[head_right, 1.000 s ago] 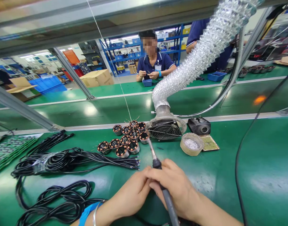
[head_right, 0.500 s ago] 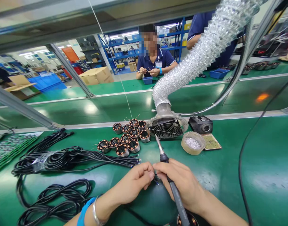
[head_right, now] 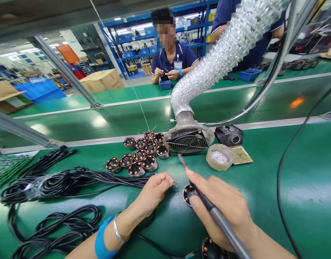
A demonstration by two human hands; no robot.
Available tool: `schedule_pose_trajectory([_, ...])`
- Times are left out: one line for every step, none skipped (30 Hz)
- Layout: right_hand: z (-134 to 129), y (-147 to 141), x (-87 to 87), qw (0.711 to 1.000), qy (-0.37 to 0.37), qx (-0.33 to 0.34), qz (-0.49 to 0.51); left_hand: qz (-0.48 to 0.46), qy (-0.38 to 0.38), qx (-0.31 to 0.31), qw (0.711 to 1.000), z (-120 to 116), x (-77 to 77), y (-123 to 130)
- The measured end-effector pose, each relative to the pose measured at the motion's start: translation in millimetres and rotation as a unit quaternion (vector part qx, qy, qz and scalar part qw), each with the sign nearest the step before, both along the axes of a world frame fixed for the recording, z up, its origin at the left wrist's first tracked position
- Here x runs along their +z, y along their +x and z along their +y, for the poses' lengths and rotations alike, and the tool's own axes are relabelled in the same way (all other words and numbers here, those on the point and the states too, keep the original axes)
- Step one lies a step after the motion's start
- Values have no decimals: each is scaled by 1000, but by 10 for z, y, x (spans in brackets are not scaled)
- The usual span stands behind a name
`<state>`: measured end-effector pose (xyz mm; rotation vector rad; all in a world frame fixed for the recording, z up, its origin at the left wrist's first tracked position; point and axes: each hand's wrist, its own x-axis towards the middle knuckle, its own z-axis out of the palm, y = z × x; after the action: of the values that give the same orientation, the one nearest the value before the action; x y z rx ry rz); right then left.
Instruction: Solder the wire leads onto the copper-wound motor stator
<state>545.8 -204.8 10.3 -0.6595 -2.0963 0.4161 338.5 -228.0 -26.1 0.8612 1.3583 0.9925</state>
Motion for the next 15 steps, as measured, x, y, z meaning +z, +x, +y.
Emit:
schedule_pose_trajectory([-12, 23, 23, 1000, -8, -8, -2, 2, 1, -1, 1000, 4, -8, 1])
schedule_pose_trajectory([-19, 40, 38, 1000, -19, -15, -3, 4, 3, -2, 1000, 6, -15, 1])
schedule_pose_trajectory([-19, 52, 46, 999, -27, -24, -2, 6, 5, -4, 1000, 8, -21, 1])
schedule_pose_trajectory([-14, 60, 47, 999, -32, -32, -2, 8, 7, -5, 1000, 9, -26, 0])
schedule_pose_trajectory([-4, 63, 43, 999, -33, -41, -1, 10, 8, -6, 1000, 9, -31, -1])
schedule_pose_trajectory([8, 63, 36, 998, -34, -48, -2, 12, 9, -7, 1000, 10, -35, -2])
schedule_pose_trajectory([20, 62, 27, 998, -35, -52, -2, 14, 11, -8, 1000, 12, -38, -3])
schedule_pose_trajectory([31, 60, 18, 998, -39, -51, -4, 16, 13, -9, 1000, 13, -39, -5])
schedule_pose_trajectory([40, 58, 9, 998, -42, -49, -2, 18, 14, -9, 1000, 15, -38, -6])
schedule_pose_trajectory([46, 57, 2, 998, -48, -45, -2, 21, 15, -10, 1000, 17, -36, -7])
schedule_pose_trajectory([49, 55, -3, 998, -52, -42, 0, 23, 16, -11, 1000, 18, -32, -7])
schedule_pose_trajectory([51, 54, -6, 998, -57, -39, 1, 24, 17, -12, 999, 19, -27, -8])
schedule_pose_trajectory([51, 52, -8, 997, -62, -38, 1, 25, 18, -14, 999, 19, -22, -8])
schedule_pose_trajectory([50, 50, -7, 997, -66, -36, -1, 26, 19, -16, 999, 19, -16, -9])
schedule_pose_trajectory([50, 46, -5, 997, -68, -35, -3, 27, 20, -17, 999, 18, -11, -10])
